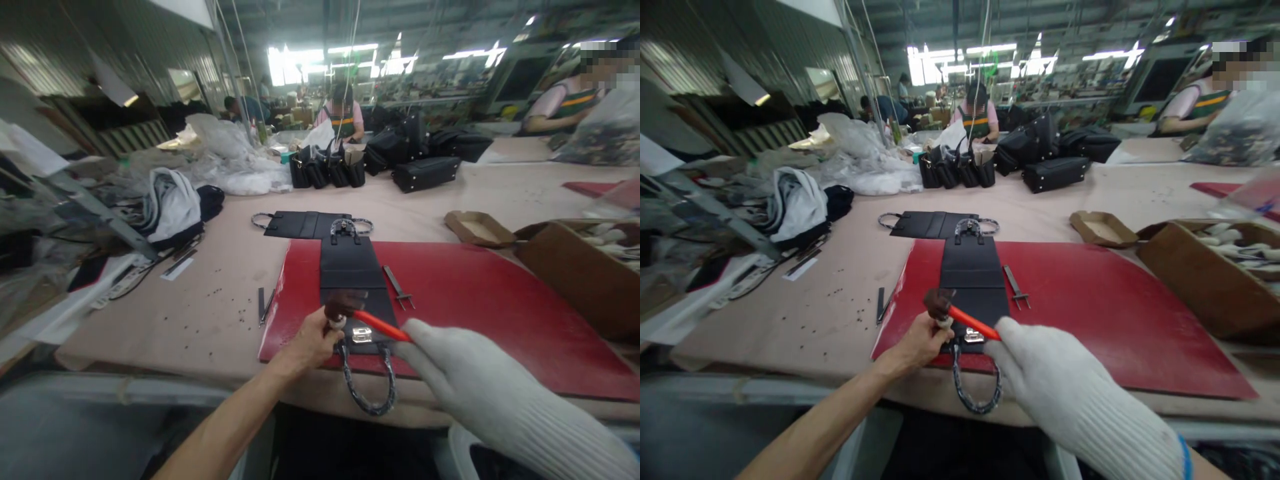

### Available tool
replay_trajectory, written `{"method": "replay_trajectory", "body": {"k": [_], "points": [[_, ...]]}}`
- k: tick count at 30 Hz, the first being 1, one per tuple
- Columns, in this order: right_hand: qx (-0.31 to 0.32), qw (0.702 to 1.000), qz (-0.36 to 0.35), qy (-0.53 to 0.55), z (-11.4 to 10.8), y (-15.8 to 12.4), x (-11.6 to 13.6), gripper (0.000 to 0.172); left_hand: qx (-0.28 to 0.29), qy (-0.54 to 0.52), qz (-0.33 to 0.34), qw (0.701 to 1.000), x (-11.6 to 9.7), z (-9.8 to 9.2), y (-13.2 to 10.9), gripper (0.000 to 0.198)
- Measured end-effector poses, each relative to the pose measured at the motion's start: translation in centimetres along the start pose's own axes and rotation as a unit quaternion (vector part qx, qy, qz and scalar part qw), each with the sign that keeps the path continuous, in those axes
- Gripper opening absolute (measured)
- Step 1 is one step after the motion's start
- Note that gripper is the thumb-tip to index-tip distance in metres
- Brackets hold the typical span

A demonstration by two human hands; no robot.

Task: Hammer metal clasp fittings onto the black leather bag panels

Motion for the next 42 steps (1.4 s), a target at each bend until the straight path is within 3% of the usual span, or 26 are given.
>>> {"method": "replay_trajectory", "body": {"k": [2,4,8,11,15,18,22,25,27,30,33,36,42], "points": [[-0.022,0.993,0.022,0.114,-0.1,-0.1,0.1,0.039,-0.012,0.002,0.003,1.0,0.1,0.0,0.0,0.012],[-0.039,0.987,0.043,0.149,0.1,-0.3,-0.1,0.041,-0.016,-0.003,-0.001,1.0,0.0,0.0,0.0,0.013],[0.046,0.999,0.009,-0.01,1.1,-0.8,-1.4,0.029,0.003,0.006,-0.007,1.0,-0.6,-0.1,-0.1,0.009],[0.02,0.994,0.089,-0.064,1.2,-1.0,-5.0,0.025,-0.005,0.04,0.0,0.999,-0.6,-0.4,-0.3,0.01],[-0.015,0.947,0.261,-0.188,2.5,-2.1,-12.2,0.031,0.004,0.049,-0.007,0.999,-0.3,-0.6,-0.6,0.014],[-0.049,0.944,0.248,-0.212,5.1,-3.0,-15.1,0.034,0.0,0.066,-0.001,0.998,-0.4,-0.7,-0.6,0.013],[-0.161,0.972,0.132,-0.113,8.9,-3.6,-12.7,0.038,0.002,0.097,0.034,0.995,-0.7,-0.8,-0.8,0.014],[-0.139,0.986,0.091,-0.006,11.8,-3.4,-9.4,0.035,-0.005,0.104,0.087,0.991,-0.8,-0.8,-1.3,0.018],[-0.126,0.989,0.072,0.008,13.3,-3.3,-8.0,0.037,-0.017,0.09,0.11,0.99,-0.6,-0.8,-1.9,0.016],[-0.134,0.988,0.073,0.012,14.3,-3.4,-7.8,0.041,-0.074,0.001,0.043,0.996,0.3,-1.2,-2.4,0.017],[-0.125,0.988,0.081,0.029,14.4,-3.5,-8.2,0.041,-0.172,-0.155,-0.041,0.972,1.0,-1.8,-2.2,0.027],[-0.129,0.987,0.089,0.046,14.3,-3.5,-8.2,0.04,-0.217,-0.203,-0.044,0.954,0.8,-1.8,-1.4,0.032],[-0.151,0.983,0.085,0.059,14.8,-3.5,-7.0,0.038,-0.115,-0.153,-0.063,0.979,-0.6,2.3,0.5,0.024]]}}
Point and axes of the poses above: each hand's wrist, its own y-axis towards the middle knuckle, its own z-axis out of the palm, x = y × z, the point moved 2 cm from there along y, towards the middle knuckle, and after that the axes turned 5 degrees about z, right-handed, at the moved point
